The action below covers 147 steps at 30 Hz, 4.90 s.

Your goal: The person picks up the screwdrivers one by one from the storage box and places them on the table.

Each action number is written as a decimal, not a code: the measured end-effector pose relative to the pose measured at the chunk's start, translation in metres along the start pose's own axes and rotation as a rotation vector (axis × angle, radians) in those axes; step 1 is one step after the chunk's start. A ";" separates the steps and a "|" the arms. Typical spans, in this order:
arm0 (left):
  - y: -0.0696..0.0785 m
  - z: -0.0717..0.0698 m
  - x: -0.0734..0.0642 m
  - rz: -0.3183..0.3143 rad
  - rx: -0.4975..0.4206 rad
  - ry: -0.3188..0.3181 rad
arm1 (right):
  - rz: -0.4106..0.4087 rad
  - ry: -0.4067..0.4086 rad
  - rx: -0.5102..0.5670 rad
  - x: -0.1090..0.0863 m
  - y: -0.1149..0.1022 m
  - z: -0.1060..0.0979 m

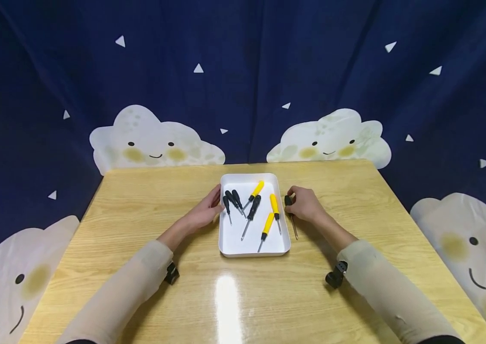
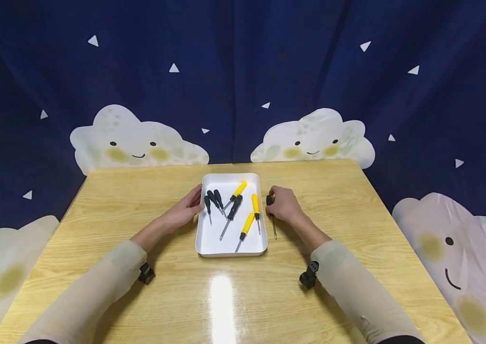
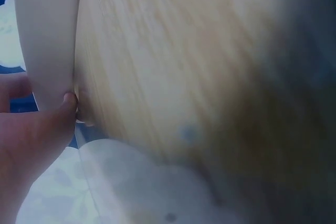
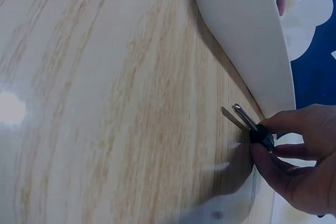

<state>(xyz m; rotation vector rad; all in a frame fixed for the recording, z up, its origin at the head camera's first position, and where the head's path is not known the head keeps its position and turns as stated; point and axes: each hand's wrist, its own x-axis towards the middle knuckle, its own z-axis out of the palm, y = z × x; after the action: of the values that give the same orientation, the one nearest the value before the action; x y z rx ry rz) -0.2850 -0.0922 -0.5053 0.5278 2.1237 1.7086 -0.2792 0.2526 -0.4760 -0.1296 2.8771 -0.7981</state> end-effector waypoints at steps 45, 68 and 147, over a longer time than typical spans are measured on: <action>0.002 -0.001 0.000 -0.005 -0.017 -0.008 | -0.137 0.026 0.209 0.003 -0.060 -0.014; 0.001 -0.002 0.001 -0.015 -0.024 -0.023 | -0.207 -0.017 0.228 0.025 -0.097 0.013; 0.000 0.001 -0.003 -0.013 -0.008 -0.020 | -0.174 -0.014 -0.004 0.062 -0.125 0.067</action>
<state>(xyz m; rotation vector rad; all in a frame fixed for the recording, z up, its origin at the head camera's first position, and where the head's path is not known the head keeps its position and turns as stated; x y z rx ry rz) -0.2823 -0.0924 -0.5052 0.5250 2.1010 1.6973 -0.3234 0.1045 -0.4753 -0.3894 2.8838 -0.8170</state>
